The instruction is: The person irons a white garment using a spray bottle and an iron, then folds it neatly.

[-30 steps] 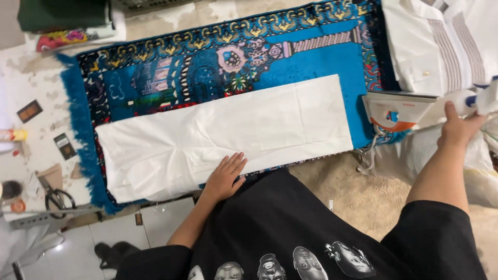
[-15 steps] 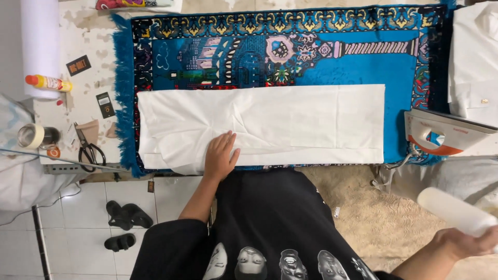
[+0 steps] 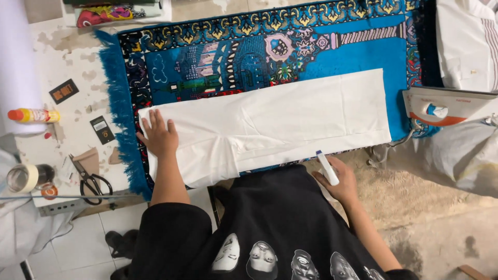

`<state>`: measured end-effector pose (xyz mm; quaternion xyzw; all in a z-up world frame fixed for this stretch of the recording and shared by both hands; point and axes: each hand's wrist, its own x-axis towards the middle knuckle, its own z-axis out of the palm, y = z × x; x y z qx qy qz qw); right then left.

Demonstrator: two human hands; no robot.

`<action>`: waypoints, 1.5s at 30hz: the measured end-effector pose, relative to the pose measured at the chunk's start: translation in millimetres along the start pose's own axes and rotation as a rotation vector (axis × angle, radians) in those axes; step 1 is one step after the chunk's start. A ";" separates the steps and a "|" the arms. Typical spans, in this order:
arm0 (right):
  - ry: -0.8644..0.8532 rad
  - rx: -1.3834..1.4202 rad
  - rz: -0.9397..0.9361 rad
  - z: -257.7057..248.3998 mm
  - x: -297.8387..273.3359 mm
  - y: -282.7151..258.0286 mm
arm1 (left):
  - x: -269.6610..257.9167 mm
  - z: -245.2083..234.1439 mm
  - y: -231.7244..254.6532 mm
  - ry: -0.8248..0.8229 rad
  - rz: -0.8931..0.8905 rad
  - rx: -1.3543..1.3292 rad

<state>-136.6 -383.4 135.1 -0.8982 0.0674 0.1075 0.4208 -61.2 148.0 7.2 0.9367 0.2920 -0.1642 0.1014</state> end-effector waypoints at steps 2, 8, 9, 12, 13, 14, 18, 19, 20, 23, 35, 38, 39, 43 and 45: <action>-0.063 -0.184 0.060 15.2 3.7 -4.8 | 5.0 -9.3 -7.9 0.012 -0.031 -0.011; 0.102 -0.191 0.077 31.8 -0.9 -9.4 | 6.3 -0.6 -18.6 0.168 0.081 -0.216; 0.107 -0.193 0.087 35.0 -2.1 -6.3 | 6.4 4.7 -22.3 0.161 0.089 -0.216; 0.088 -0.236 0.068 49.7 -4.0 -9.9 | 11.1 15.4 -32.3 0.243 0.161 -0.289; 0.064 -0.244 0.035 57.0 -5.8 -18.1 | 13.4 18.2 -34.4 0.284 0.170 -0.322; 0.037 -0.252 0.001 64.4 -7.7 -26.5 | 14.8 20.9 -37.6 0.325 0.177 -0.354; 0.037 -0.114 -0.043 89.3 -4.8 -53.1 | 28.1 4.7 -37.6 0.501 0.207 -0.247; 0.007 -0.157 -0.046 95.1 -3.8 -53.1 | 34.4 -2.2 -36.3 0.462 0.155 -0.257; -0.025 -0.200 -0.049 101.2 -2.9 -53.2 | 39.7 -9.4 -36.2 0.423 0.101 -0.266; -0.043 -0.140 -0.093 107.6 0.7 -81.6 | 81.7 10.7 -56.6 0.350 -0.016 -0.225; -0.266 -0.143 -0.272 141.6 7.0 -101.4 | 126.0 11.3 -90.6 0.270 0.002 -0.657; -0.318 -0.058 -0.332 141.7 13.1 -129.3 | 146.2 35.7 -100.9 0.244 -0.081 -1.139; -0.327 -0.059 -0.336 144.6 15.1 -130.3 | 141.7 30.3 -99.3 0.249 -0.090 -1.139; -0.424 -0.095 -0.406 153.9 27.6 -137.0 | 124.4 7.3 -87.9 0.183 -0.251 -1.320; -0.455 -0.106 -0.409 161.5 30.8 -138.5 | 121.0 5.7 -89.4 0.178 -0.282 -1.335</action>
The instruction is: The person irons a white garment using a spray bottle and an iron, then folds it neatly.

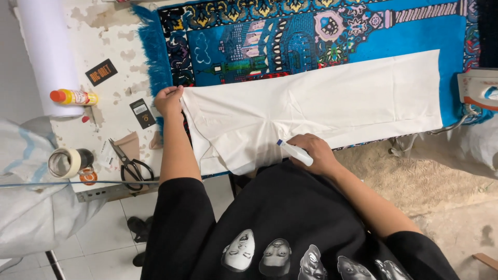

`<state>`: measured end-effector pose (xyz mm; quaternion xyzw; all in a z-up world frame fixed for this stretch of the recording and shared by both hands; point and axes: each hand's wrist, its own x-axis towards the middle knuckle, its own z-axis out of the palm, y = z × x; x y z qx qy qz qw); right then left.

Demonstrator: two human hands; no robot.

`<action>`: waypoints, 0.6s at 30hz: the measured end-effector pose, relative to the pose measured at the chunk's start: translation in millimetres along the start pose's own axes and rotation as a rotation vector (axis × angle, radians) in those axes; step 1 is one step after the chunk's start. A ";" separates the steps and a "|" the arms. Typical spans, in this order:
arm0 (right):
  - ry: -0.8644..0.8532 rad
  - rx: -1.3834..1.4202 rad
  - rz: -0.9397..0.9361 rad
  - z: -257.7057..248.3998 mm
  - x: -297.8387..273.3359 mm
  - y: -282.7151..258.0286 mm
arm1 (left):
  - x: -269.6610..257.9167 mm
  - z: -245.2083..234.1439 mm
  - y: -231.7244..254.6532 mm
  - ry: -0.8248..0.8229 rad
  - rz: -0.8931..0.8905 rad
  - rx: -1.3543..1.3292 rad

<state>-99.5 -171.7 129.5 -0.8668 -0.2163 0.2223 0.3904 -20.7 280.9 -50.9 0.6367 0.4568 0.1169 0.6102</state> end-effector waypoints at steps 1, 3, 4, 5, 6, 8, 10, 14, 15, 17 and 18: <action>-0.007 -0.002 -0.004 0.6 4.4 2.0 | 4.3 2.9 -2.8 0.014 -0.007 0.016; -0.015 -0.005 -0.010 0.9 9.4 3.3 | 4.4 5.4 -2.4 0.031 -0.014 0.030; -0.037 -0.049 -0.018 0.9 10.0 2.6 | 0.4 4.8 0.6 0.000 0.021 -0.015; -0.060 -0.090 -0.026 1.6 10.4 1.4 | -4.0 2.1 3.6 -0.028 0.055 -0.058; -0.064 -0.088 -0.029 0.8 11.7 -4.5 | -13.7 -1.7 13.9 -0.023 0.054 -0.057; -0.028 -0.013 -0.044 0.1 14.1 -16.1 | -32.0 -7.9 33.9 0.076 0.078 -0.178; -0.056 -0.042 -0.038 -3.8 9.9 -12.0 | -60.3 -21.5 45.6 0.110 0.128 -0.147; -0.096 -0.015 -0.033 -8.7 -0.1 -8.0 | -139.7 -53.9 60.3 0.112 0.213 -0.096; -0.104 -0.013 -0.034 -8.4 -3.1 -1.8 | -157.7 -58.1 53.7 0.118 0.208 -0.094; -0.052 0.049 -0.039 -7.1 -9.0 9.6 | -194.2 -67.4 41.4 0.144 0.136 -0.069; -0.060 0.051 -0.040 -6.9 -14.6 14.8 | -206.7 -72.5 21.5 0.151 0.133 -0.067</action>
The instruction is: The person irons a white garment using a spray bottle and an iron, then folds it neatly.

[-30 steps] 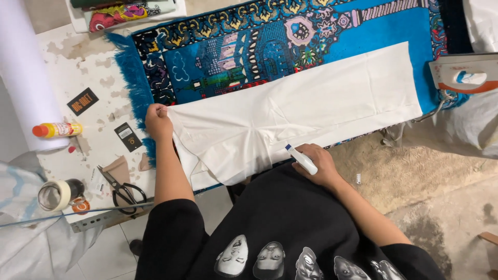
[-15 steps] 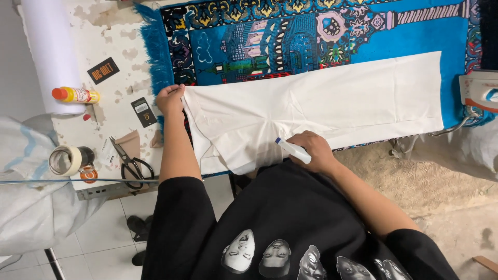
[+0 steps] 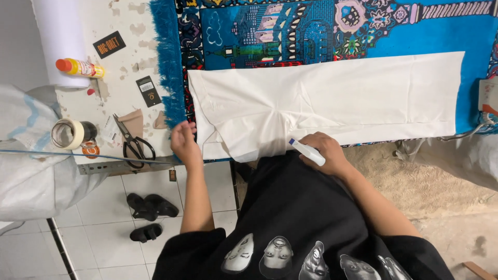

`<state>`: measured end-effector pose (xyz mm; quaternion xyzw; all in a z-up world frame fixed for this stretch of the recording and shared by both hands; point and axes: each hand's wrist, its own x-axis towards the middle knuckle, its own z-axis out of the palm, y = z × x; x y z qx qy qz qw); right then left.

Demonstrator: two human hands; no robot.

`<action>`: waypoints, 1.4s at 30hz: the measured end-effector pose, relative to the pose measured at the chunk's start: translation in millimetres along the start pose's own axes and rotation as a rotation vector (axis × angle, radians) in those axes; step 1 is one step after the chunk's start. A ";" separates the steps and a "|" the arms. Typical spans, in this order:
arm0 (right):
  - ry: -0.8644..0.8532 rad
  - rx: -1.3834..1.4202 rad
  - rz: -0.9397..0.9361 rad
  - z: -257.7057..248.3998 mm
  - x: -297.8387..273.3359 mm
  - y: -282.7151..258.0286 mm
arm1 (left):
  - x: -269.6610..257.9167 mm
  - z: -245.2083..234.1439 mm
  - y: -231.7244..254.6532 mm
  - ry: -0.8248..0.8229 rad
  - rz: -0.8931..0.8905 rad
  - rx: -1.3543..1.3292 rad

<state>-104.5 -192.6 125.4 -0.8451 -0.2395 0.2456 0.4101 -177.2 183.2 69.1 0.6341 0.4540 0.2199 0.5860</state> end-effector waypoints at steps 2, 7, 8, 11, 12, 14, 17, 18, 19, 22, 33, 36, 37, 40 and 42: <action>0.003 -0.098 0.050 -1.2 -8.1 10.9 | -25.2 -12.8 -33.6 -0.009 0.084 0.289; 0.141 -0.080 0.154 -9.9 -29.0 36.5 | -48.5 -23.5 -68.7 -0.110 0.313 0.799; 0.177 -0.127 0.215 -12.3 -38.8 52.7 | -50.8 -22.5 -75.3 -0.094 0.375 0.852; 0.301 -0.186 0.313 -15.1 -71.8 95.5 | -53.0 -13.8 -66.2 -0.013 0.518 0.855; 0.310 -0.188 0.318 -23.5 -76.1 94.8 | -53.2 -9.3 -61.5 -0.020 0.524 0.850; 0.527 -0.051 0.369 -38.0 -89.3 94.6 | -55.7 -0.5 -53.9 0.030 0.679 0.824; 0.598 -0.077 0.492 -59.3 -117.2 135.5 | -61.0 13.5 -47.8 0.007 0.750 0.815; 0.611 -0.081 0.492 -66.5 -122.7 142.8 | -67.4 21.3 -43.7 0.002 0.758 0.805; 0.651 -0.078 0.528 -74.9 -128.2 150.3 | -75.0 29.1 -38.9 -0.013 0.785 0.803; 0.760 -0.025 0.565 -102.0 -142.9 175.5 | -105.1 63.6 -32.7 -0.067 0.843 0.789; 0.816 0.033 0.515 -170.3 -173.9 256.3 | -246.1 253.0 -39.0 -0.897 1.039 0.810; 0.650 -0.024 0.432 -171.8 -172.1 262.4 | -266.4 281.8 -59.1 -1.028 1.098 0.843; 0.578 0.013 0.422 -170.6 -173.5 260.9 | -272.8 286.5 -64.8 -1.084 1.097 0.904; 0.472 0.030 0.421 -162.6 -183.8 271.6 | -284.6 294.6 -75.3 -1.135 1.084 0.971; 0.435 0.006 0.423 -166.6 -196.2 282.1 | -288.5 300.4 -78.2 -1.121 1.071 0.975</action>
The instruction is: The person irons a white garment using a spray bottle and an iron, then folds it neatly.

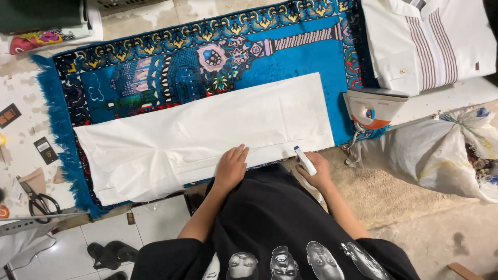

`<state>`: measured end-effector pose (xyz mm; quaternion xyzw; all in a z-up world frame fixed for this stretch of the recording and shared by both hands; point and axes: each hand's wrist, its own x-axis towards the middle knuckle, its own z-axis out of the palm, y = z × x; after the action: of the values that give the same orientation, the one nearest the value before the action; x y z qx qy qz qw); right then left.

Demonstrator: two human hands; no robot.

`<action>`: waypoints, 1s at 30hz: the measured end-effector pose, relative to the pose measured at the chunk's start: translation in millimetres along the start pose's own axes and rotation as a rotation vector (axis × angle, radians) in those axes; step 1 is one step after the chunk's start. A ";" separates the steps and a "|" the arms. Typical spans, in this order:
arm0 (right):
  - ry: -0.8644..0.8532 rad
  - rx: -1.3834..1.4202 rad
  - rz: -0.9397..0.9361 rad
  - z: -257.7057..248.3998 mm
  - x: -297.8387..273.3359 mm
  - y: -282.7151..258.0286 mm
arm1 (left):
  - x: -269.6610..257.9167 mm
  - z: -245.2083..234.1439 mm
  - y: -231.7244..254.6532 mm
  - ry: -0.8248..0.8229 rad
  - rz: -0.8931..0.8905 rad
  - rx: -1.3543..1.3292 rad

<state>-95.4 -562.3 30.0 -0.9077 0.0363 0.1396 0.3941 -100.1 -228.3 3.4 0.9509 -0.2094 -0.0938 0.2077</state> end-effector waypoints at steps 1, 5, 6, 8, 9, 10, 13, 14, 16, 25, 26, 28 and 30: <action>0.034 0.091 0.071 -8.8 -5.5 6.0 | 0.8 1.0 2.1 0.004 -0.019 0.012; 0.406 0.508 0.254 -68.6 -34.8 17.2 | 5.1 12.4 5.2 -0.007 -0.069 0.081; 0.405 0.505 0.250 -87.0 -32.3 35.2 | 9.2 13.0 5.5 -0.003 -0.070 0.080; 0.831 0.534 0.206 -121.3 -31.0 70.6 | 11.9 14.1 6.5 0.031 -0.060 0.091; 0.828 0.534 0.204 -139.5 -20.0 69.7 | 14.6 13.3 7.2 0.033 -0.064 0.091; 0.994 0.555 0.448 -157.2 -9.3 68.6 | 16.8 12.6 7.6 0.064 -0.058 0.098; 1.099 0.478 0.721 -198.8 27.3 94.6 | 18.2 14.9 6.9 0.113 -0.069 0.084; 1.059 0.392 0.743 -210.3 40.6 107.6 | 18.6 16.1 5.3 0.132 -0.070 0.064; 1.093 0.457 0.618 -226.2 65.5 114.7 | 19.0 14.2 7.5 0.126 -0.084 0.077; 1.090 0.585 0.499 -238.2 151.4 155.9 | 34.1 -18.0 10.8 -0.180 -0.166 -0.020; 1.061 0.537 0.400 -238.5 154.6 160.2 | 38.8 -22.1 11.4 -0.216 -0.140 -0.016; 0.971 0.568 0.276 -239.9 157.8 179.1 | 32.9 -17.0 5.4 -0.137 -0.104 0.011; 0.900 0.577 0.168 -250.5 149.6 205.1 | 24.3 -10.4 3.1 -0.069 -0.045 0.020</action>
<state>68.2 -878.3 6.1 -0.7268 0.3107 -0.2476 0.5604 -76.7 -237.8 11.8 0.9536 -0.1959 -0.1290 0.1890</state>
